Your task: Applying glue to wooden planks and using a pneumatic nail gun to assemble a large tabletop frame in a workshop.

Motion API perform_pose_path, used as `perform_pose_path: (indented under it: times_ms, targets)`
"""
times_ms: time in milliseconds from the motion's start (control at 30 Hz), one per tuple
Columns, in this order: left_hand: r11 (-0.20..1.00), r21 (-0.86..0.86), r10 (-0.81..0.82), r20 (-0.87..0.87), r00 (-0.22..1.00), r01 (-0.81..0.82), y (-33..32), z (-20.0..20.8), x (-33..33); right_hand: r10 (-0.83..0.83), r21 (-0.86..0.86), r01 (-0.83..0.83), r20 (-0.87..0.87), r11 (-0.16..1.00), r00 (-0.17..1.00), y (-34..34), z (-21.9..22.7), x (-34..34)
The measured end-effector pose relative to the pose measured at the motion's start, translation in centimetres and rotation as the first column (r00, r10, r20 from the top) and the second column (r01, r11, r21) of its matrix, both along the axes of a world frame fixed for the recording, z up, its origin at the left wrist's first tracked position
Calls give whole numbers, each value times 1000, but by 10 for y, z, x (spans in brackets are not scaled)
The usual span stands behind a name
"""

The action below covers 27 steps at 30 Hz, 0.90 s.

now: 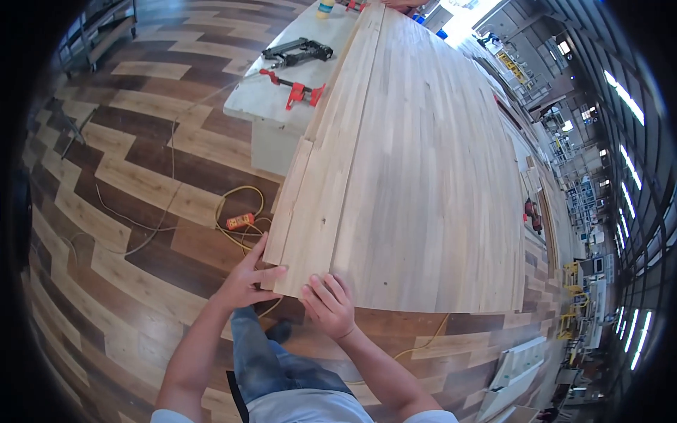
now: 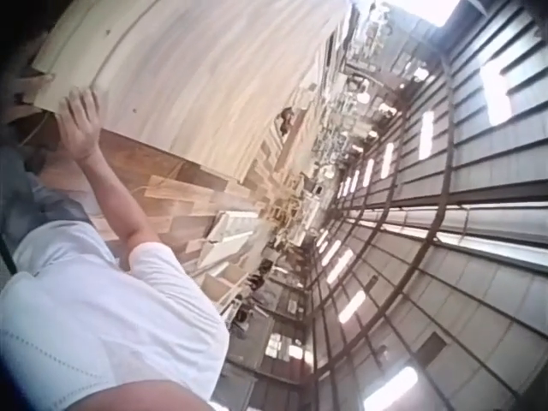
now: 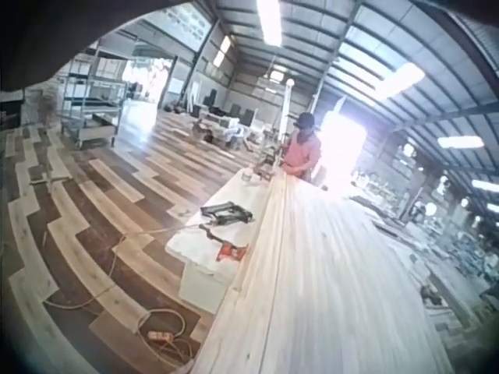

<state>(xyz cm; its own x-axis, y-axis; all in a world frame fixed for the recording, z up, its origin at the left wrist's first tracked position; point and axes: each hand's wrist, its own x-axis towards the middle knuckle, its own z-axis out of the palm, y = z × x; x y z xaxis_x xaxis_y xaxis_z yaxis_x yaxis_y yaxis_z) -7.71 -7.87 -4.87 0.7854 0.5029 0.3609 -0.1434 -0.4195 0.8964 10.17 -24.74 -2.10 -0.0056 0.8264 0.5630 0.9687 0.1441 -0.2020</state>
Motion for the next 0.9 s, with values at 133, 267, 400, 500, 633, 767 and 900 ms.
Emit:
perform_pose_path:
  times_ms: [133, 267, 400, 500, 633, 767, 900]
  targets:
    - [996, 89, 20, 0, 1000, -20, 2, 3, 1, 6, 6, -6, -14, 1000, 1000, 1, 2, -1]
    - [997, 68, 23, 1, 1000, -23, 1, 1, -2, -6, 12, 6, -17, 1000, 1000, 2, 4, -7]
    - [997, 72, 24, -1, 1000, -24, 0, 1, -3, -1, -107, -8, -93, 994, 996, 4, 8, -5]
    - [999, 45, 21, -12, 1000, -21, -1, 2, -3, 4, -160, -21, -106, 987, 994, 4, 7, -3]
    - [999, 31, 15, -10, 1000, -15, 0, 0, -4, 18, -163, -26, -47, 986, 999, 4, 7, -5]
    - [997, 72, 17, -22, 1000, -15, 2, -12, -3, 19, -176, -28, -50, 984, 999, 7, 1, -4]
    - [999, 31, 19, -6, 1000, -19, 2, -10, -2, 23, -173, -33, -64, 984, 998, 9, 4, -4]
